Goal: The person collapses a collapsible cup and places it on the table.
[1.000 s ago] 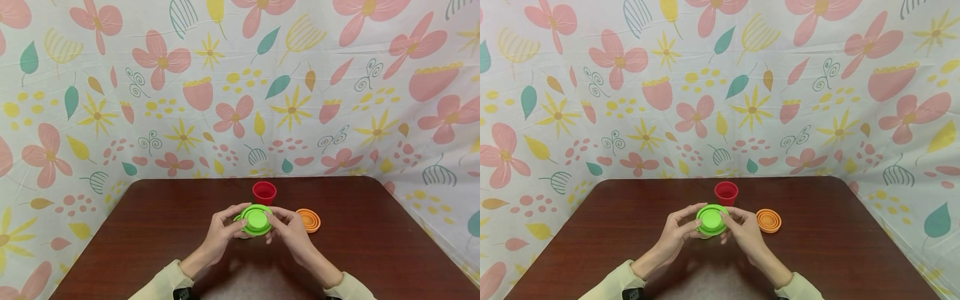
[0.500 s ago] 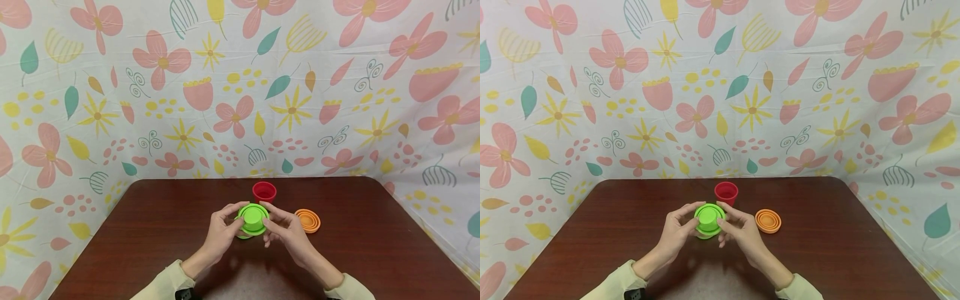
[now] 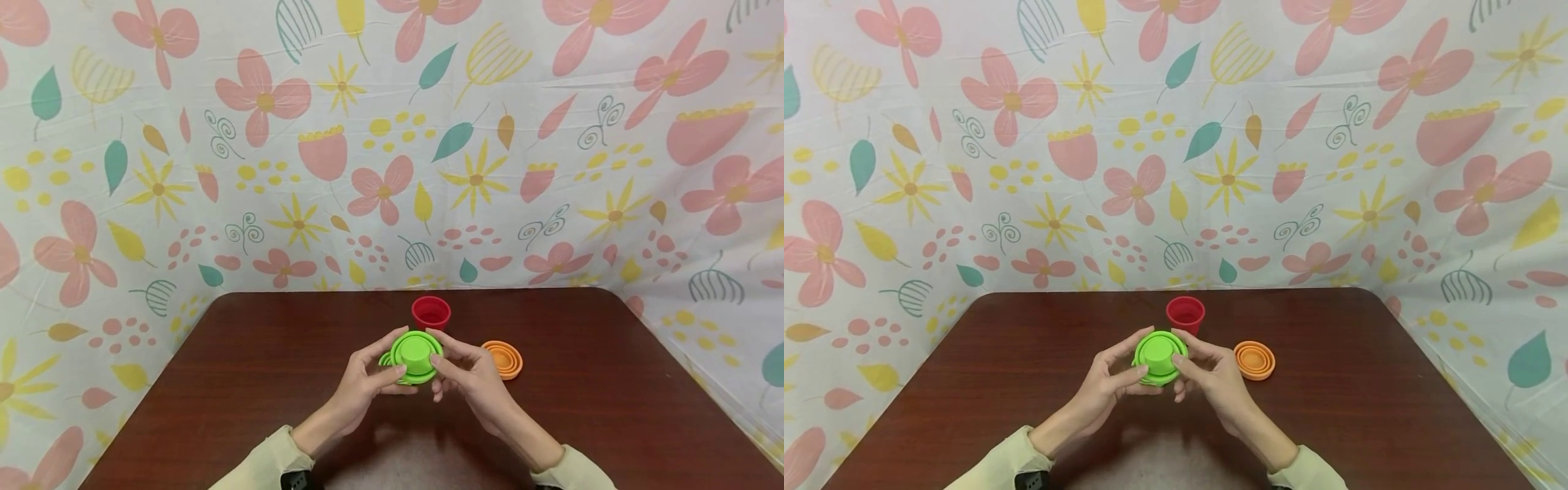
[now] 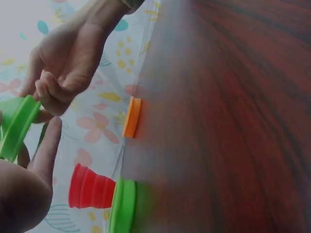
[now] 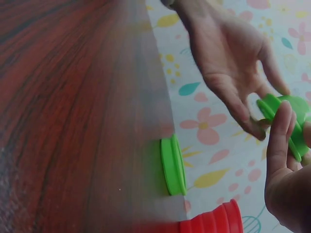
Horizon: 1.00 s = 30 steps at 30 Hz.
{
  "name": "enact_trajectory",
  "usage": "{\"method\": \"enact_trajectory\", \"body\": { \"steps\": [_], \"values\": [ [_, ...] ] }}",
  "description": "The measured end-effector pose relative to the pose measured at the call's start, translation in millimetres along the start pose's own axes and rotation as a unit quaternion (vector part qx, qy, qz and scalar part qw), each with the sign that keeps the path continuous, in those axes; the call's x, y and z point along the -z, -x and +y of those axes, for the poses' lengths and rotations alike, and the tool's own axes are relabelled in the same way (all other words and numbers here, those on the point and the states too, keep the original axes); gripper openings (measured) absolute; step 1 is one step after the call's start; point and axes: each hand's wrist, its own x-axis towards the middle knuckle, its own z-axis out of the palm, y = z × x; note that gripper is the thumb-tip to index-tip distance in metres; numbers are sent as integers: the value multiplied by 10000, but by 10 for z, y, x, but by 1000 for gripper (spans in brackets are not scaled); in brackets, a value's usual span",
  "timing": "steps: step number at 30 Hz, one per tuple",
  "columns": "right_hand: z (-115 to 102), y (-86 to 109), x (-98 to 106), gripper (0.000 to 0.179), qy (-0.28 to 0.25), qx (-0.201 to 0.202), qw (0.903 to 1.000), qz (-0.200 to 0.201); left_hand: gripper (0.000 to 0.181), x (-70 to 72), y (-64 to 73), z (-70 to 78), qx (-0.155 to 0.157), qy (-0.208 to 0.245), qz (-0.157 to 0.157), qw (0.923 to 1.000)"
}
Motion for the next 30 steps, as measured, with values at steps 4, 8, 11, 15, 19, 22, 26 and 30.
{"method": "enact_trajectory", "body": {
  "steps": [4,8,11,15,19,22,26,30],
  "values": [
    [3,6,27,49,-168,-47,9996,-208,60,24,4,6,28,115,-138,9998],
    [16,5,59,51,-326,-1,9984,-460,61,32,5,4,-33,164,-202,9997],
    [32,0,59,52,-364,60,9981,-495,61,30,4,0,-71,119,-157,9998],
    [52,-8,27,53,-296,166,9988,-361,62,18,3,0,-151,50,15,9999],
    [62,-11,17,58,-201,234,9986,-420,61,-1,-4,-3,-316,-88,213,9992],
    [63,-14,25,62,-187,243,9980,-557,61,-14,-11,2,-419,-177,256,9986],
    [55,-11,27,63,-146,210,9980,-573,64,-25,-9,11,-351,-289,181,9988],
    [40,-7,3,64,-70,136,9986,-504,69,-29,3,7,-257,-448,158,9985]
  ]
}}
